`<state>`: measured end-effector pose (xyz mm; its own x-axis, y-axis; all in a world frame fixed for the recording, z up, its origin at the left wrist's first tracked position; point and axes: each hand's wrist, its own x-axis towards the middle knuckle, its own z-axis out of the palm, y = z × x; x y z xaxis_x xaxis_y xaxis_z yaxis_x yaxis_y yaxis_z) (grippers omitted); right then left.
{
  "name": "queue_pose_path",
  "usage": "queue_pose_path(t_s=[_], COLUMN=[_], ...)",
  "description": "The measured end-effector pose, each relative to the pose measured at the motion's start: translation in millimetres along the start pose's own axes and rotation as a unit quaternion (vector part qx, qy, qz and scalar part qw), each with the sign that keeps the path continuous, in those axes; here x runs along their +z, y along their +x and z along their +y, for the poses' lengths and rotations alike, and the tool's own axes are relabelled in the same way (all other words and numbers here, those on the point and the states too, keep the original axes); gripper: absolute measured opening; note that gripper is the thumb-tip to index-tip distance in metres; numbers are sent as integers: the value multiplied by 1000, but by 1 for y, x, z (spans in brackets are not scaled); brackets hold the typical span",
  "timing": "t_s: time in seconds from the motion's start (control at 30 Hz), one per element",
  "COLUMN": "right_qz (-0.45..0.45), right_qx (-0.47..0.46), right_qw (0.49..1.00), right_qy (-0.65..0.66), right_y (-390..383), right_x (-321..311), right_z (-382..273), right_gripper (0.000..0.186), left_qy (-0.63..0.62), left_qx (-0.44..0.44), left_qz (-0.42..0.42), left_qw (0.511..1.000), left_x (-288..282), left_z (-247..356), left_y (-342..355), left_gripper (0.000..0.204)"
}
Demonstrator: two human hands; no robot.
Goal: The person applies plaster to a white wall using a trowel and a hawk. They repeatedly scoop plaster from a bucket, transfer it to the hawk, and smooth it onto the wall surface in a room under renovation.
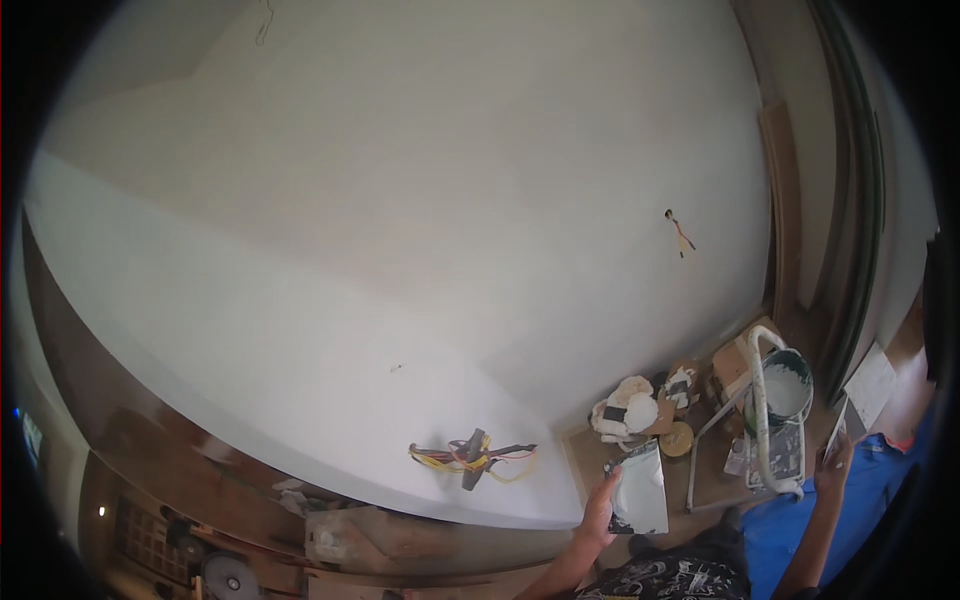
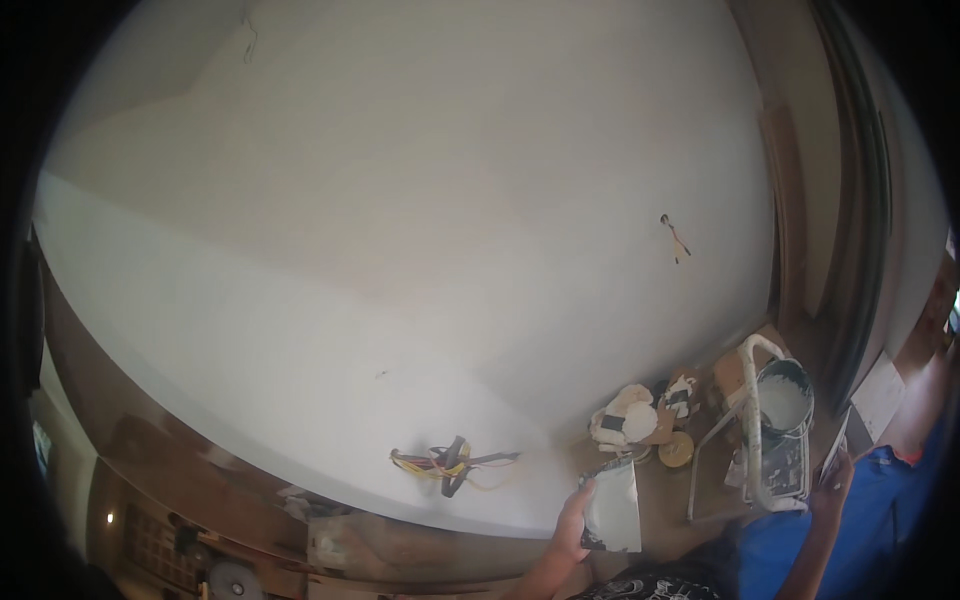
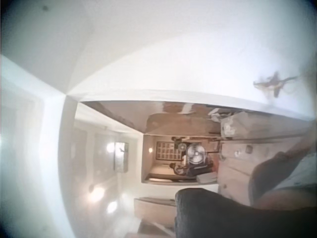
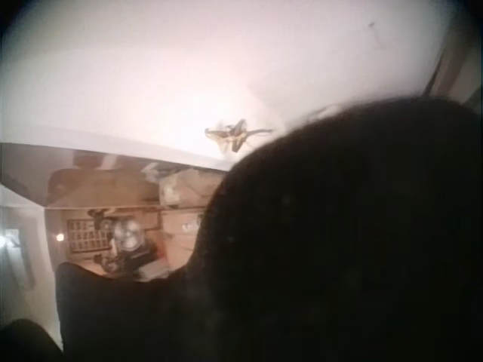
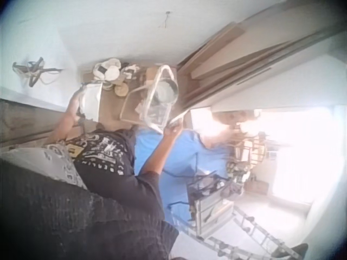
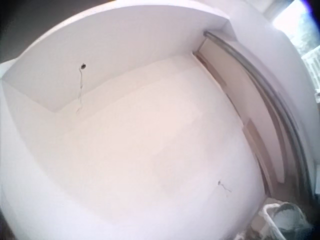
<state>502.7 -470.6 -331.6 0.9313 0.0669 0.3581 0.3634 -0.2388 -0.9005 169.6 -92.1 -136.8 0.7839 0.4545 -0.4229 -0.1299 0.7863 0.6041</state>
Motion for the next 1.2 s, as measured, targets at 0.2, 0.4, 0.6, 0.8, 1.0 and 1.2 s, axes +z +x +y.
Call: queue_pose_path(t_s=[0.2, 0.4, 0.6, 0.8, 1.0, 1.2], right_qz=[40, 22, -43, -23, -168, -530], right_qx=[-160, -94, 352, 340, 199, -65], right_qw=[973, 992, 730, 874, 954, 808], right_qy=[-160, -81, 584, 348, 147, -250], right_y=[57, 89, 123, 176, 214, 198], right_x=[-14, -11, -28, -14, 38, 122], right_z=[-3, 22, 34, -41, -45, -67], right_gripper=[42, 44, 35, 57, 31, 38], left_qy=[-15, -13, -12, -22, -165, -149], left_qx=[-18, -27, 47, 78, 89, 97], left_qz=[59, 53, 131, 137, 111, 153], left_qw=[998, 998, 990, 987, 976, 972], left_x=[49, 81, 129, 126, 167, 170], left_z=[-38, -59, -73, -108, -136, -140], left_y=[8, 17, 21, 30, 34, 26], left_gripper=[45, 48, 47, 48, 39, 40])
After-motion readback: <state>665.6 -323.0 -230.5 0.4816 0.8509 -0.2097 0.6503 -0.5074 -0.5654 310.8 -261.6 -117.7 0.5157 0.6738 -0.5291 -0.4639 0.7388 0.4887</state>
